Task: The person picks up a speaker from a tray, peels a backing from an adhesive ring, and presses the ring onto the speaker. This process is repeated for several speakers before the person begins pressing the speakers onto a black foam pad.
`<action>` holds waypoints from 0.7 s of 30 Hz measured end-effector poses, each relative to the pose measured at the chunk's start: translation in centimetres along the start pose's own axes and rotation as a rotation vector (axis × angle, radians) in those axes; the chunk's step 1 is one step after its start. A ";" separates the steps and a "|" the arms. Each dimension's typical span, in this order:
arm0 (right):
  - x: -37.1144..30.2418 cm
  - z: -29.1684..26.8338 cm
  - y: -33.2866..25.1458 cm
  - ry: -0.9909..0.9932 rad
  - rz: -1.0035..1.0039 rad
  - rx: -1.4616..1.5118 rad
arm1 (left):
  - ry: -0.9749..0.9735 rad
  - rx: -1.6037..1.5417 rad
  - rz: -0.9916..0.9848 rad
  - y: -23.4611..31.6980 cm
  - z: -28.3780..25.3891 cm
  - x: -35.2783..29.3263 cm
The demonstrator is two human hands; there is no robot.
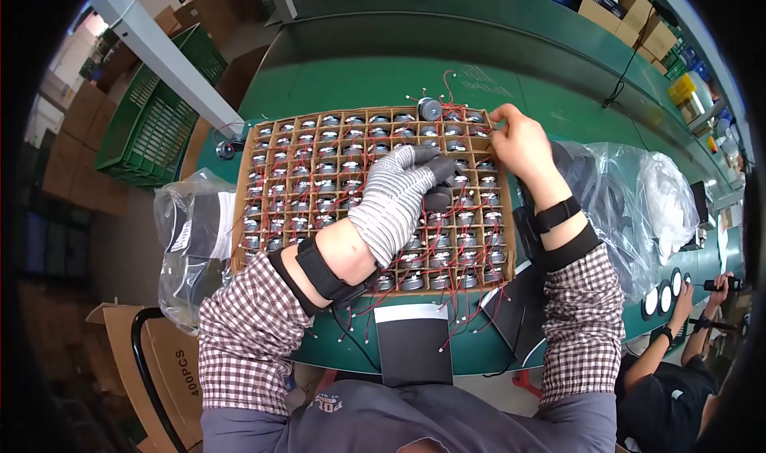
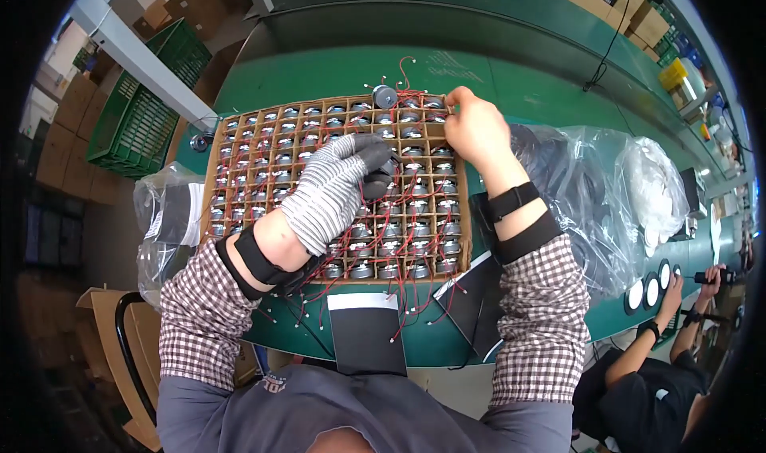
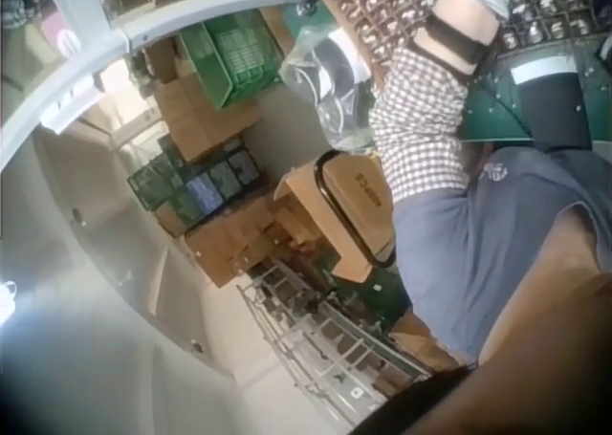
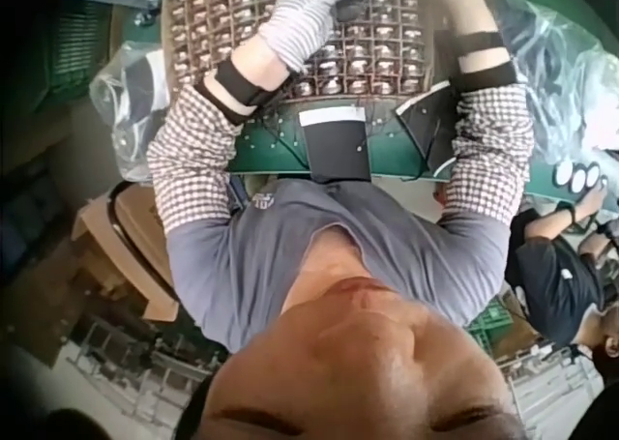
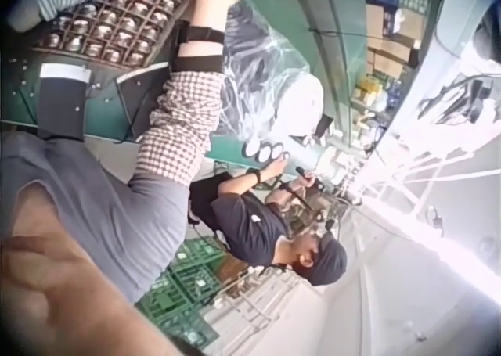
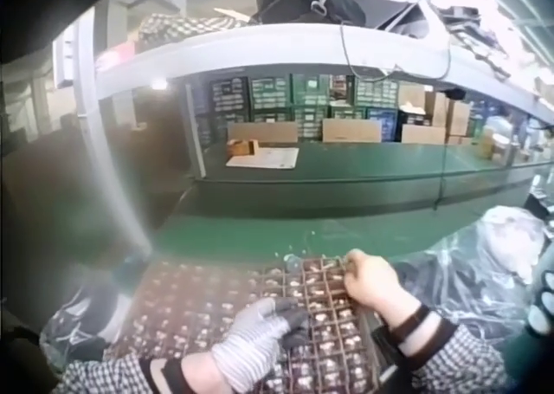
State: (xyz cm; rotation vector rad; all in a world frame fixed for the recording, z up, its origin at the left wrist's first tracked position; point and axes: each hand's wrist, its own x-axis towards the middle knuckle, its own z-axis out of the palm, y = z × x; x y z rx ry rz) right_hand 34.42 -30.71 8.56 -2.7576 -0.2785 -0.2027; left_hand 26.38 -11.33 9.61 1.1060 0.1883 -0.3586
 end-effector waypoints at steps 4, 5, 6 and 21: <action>0.0 0.7 1.0 0.176 -0.210 -0.077 | -0.010 0.035 0.022 0.0 0.2 1.1; 0.1 0.8 1.1 0.231 -0.345 -0.056 | 0.000 0.028 0.009 -0.1 0.6 1.2; 0.4 0.9 1.1 0.231 -0.345 -0.056 | 0.013 0.021 -0.004 -0.3 0.9 1.4; 2.3 2.1 0.1 0.009 -0.542 -0.098 | 0.078 0.172 0.016 0.1 2.1 3.5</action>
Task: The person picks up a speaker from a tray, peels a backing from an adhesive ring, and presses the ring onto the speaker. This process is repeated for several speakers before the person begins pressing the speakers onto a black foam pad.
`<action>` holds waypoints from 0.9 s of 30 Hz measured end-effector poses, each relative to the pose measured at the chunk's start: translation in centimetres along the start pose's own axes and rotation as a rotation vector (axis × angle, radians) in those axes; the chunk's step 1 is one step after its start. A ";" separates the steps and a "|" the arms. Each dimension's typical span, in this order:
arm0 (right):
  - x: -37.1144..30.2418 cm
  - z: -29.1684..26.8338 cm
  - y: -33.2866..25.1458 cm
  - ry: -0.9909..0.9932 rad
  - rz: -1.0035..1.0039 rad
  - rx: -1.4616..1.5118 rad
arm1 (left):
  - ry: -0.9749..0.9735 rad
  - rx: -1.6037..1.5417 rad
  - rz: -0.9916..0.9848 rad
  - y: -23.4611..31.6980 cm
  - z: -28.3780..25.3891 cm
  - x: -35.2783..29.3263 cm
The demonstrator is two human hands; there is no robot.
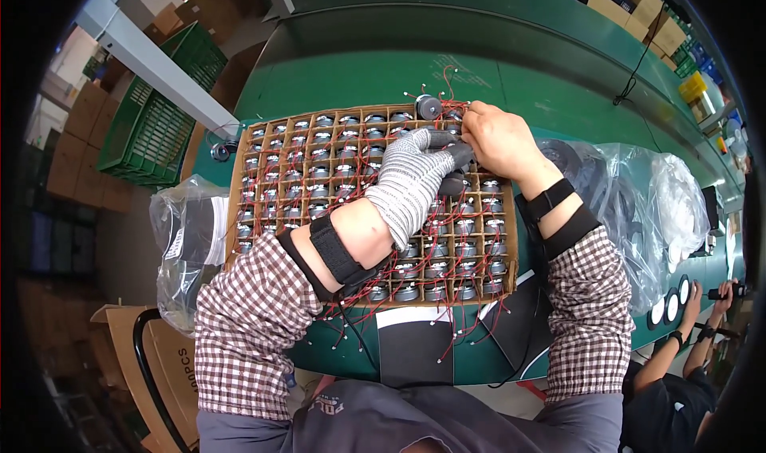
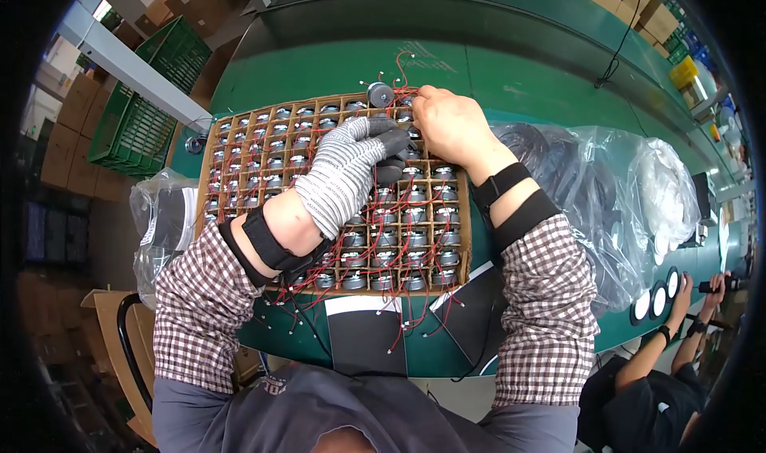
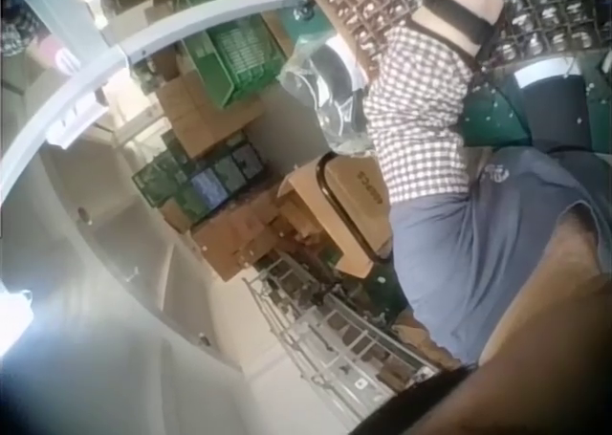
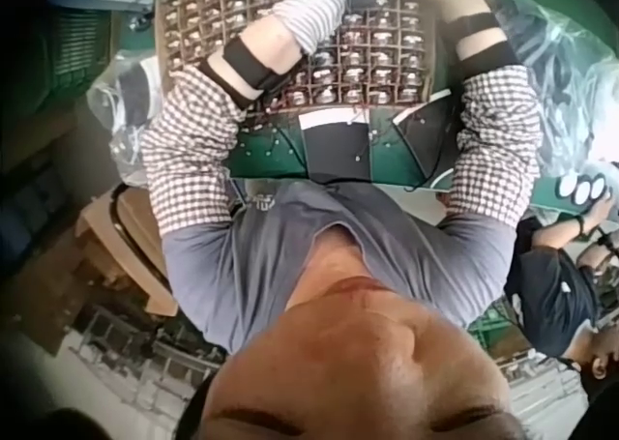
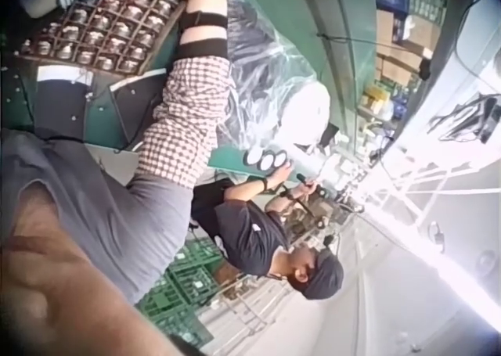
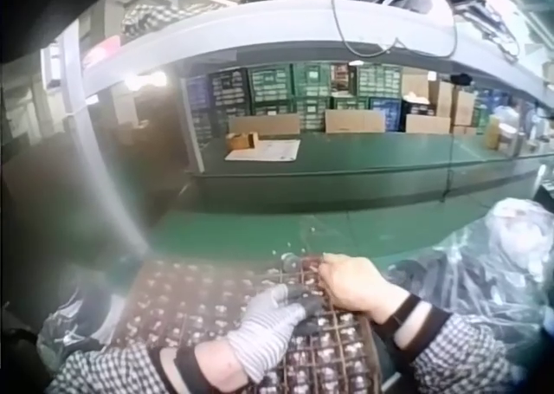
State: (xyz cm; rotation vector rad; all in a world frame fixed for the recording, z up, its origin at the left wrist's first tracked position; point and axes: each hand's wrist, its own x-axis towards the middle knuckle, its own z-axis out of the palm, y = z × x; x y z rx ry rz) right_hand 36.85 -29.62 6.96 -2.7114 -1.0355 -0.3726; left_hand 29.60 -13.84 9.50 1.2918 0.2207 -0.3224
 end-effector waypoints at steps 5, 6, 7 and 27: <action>-1.8 -0.6 0.7 0.085 0.070 0.200 | 0.015 0.060 0.016 0.3 0.5 0.6; -2.3 -0.9 0.9 0.113 0.100 0.262 | 0.011 0.060 0.015 0.3 0.6 0.8; -2.8 -1.3 1.0 0.142 0.132 0.322 | 0.002 0.098 0.022 0.3 0.8 1.1; -12.9 -7.5 -4.1 0.085 0.577 0.928 | -0.003 0.557 0.118 -1.5 2.3 6.8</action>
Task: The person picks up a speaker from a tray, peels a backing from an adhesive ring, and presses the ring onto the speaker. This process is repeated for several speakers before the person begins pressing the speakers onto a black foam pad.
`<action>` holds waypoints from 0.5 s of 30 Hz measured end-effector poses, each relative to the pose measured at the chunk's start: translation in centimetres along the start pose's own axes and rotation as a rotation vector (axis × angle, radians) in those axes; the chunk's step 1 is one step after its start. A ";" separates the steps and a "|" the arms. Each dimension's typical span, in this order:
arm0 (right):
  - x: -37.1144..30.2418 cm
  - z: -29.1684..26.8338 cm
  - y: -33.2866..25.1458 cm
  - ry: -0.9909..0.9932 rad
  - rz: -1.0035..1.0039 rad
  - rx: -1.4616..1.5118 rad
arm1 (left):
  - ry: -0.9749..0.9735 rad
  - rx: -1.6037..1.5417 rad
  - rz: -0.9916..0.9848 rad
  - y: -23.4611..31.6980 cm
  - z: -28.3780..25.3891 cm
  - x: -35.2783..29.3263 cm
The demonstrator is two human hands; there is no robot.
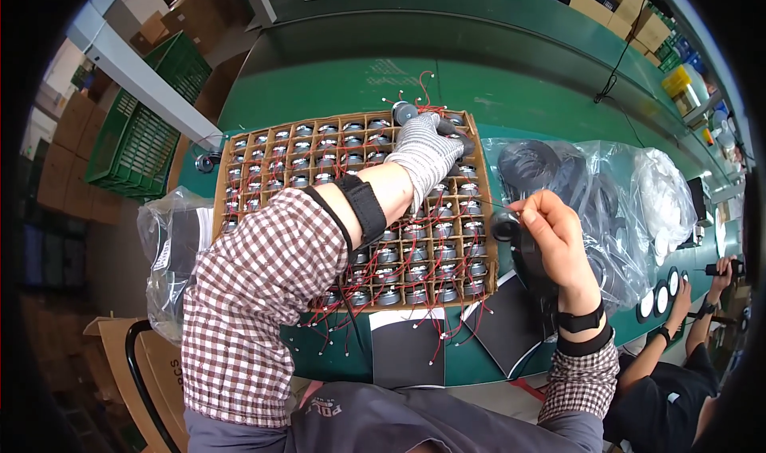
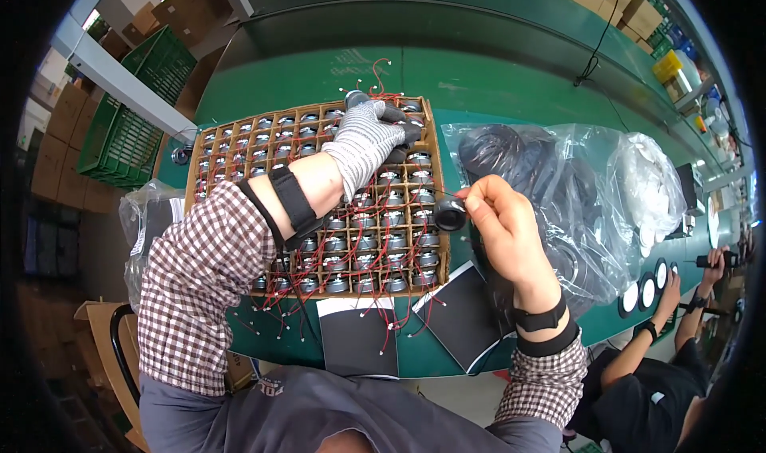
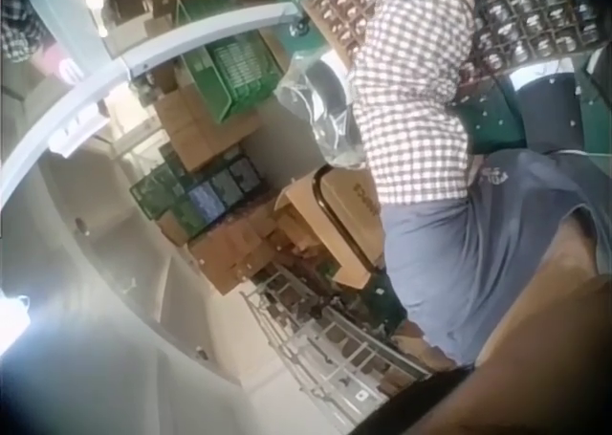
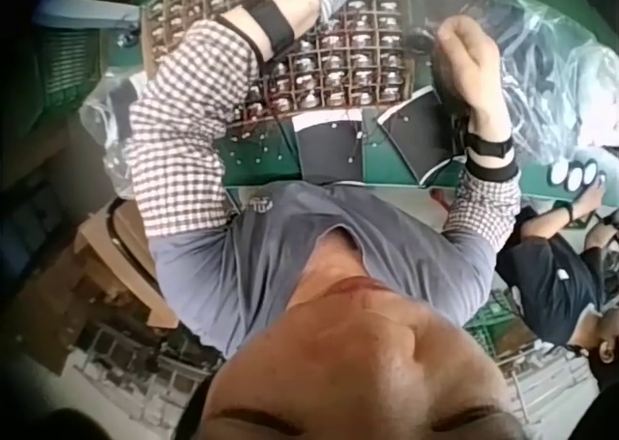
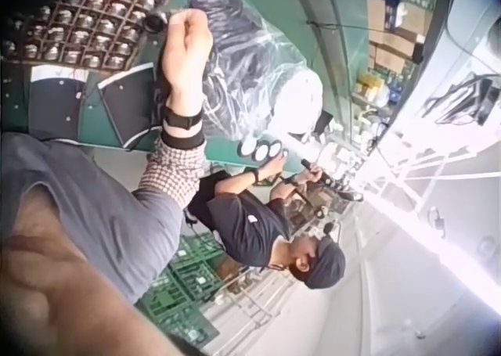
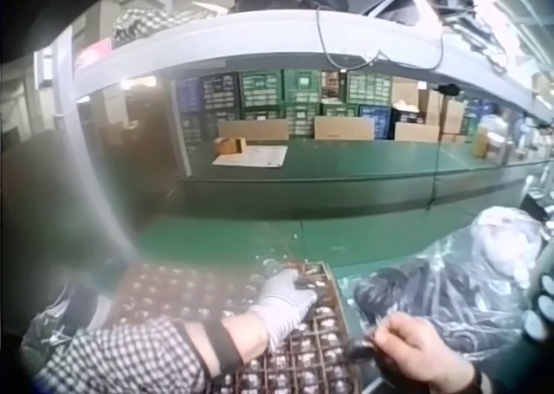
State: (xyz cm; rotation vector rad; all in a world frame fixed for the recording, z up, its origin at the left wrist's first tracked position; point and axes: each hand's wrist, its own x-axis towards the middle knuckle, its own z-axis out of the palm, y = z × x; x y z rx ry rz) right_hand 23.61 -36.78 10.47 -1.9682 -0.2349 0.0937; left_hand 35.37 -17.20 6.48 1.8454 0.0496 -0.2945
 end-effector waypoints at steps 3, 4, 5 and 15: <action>-0.9 0.4 -0.7 0.042 0.005 -0.035 | -0.009 0.050 0.041 -0.7 0.6 1.4; -1.2 0.4 -0.9 0.063 0.009 -0.052 | -0.003 0.094 0.045 -0.8 0.7 1.7; -1.4 0.4 -0.8 0.065 0.007 -0.052 | 0.005 0.138 0.048 -0.9 0.7 2.0; -3.3 -0.4 -0.5 0.132 -0.085 0.054 | 0.049 0.679 0.182 3.4 1.5 0.3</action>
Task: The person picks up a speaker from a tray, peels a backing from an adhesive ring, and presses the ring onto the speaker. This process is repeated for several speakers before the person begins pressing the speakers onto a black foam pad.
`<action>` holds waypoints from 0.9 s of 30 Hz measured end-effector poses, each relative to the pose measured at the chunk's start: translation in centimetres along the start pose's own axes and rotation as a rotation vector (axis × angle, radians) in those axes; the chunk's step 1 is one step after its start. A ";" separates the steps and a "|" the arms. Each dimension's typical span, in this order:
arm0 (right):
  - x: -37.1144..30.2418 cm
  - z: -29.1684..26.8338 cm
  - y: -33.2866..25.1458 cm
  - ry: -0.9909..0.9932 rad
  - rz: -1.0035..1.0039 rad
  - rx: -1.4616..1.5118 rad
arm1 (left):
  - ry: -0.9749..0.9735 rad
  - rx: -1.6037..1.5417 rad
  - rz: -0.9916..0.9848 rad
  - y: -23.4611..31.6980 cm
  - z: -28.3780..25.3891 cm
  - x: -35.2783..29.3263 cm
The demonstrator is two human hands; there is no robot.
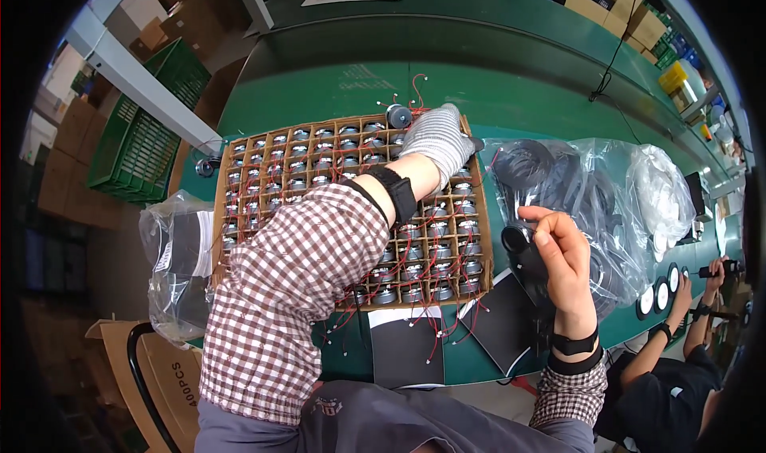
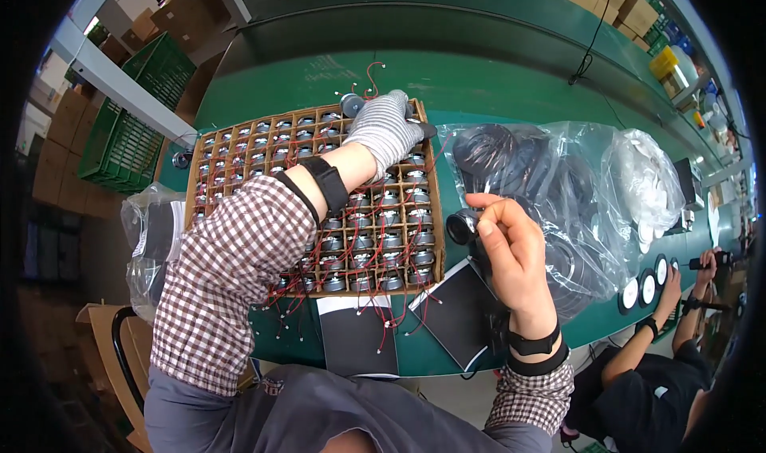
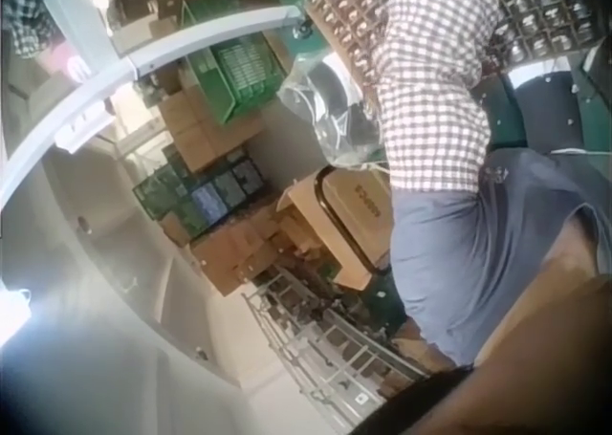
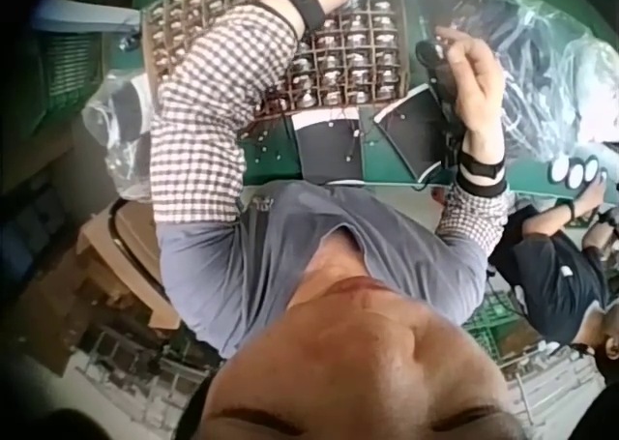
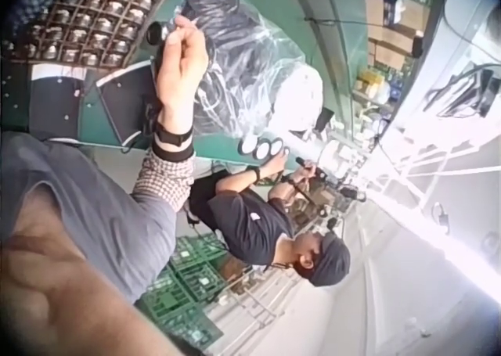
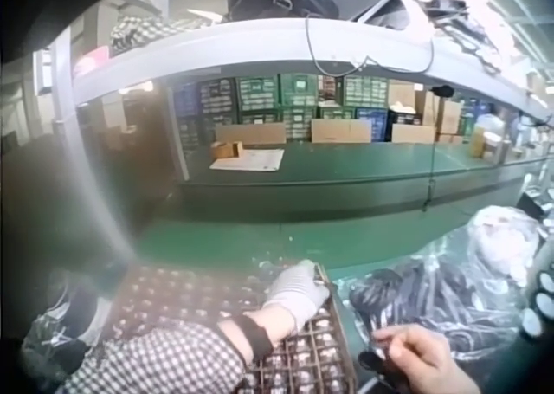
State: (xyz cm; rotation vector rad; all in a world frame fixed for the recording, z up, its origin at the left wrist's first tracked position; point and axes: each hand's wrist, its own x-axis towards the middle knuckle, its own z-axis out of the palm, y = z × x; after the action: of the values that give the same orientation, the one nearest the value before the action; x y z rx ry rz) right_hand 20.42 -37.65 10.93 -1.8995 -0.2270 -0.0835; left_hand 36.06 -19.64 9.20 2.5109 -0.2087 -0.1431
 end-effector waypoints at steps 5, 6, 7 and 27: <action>-0.8 0.2 -0.3 -0.019 -0.019 -0.001 | 0.029 0.133 0.112 0.6 0.0 -0.5; -0.9 0.3 -0.3 -0.018 -0.024 -0.001 | 0.048 0.194 0.150 0.7 0.2 -0.6; -1.0 0.4 0.0 -0.013 -0.053 0.009 | 0.062 0.253 0.187 0.5 0.6 -0.6; -3.7 3.0 -5.5 -0.101 -0.060 0.053 | -0.359 -0.704 -0.053 -0.6 -6.6 -13.1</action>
State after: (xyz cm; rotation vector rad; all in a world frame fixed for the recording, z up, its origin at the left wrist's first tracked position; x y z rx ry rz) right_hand 15.53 -33.50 14.42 -1.8463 -0.3510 -0.0217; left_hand 24.23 -13.05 14.90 1.7755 -0.1924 -0.5830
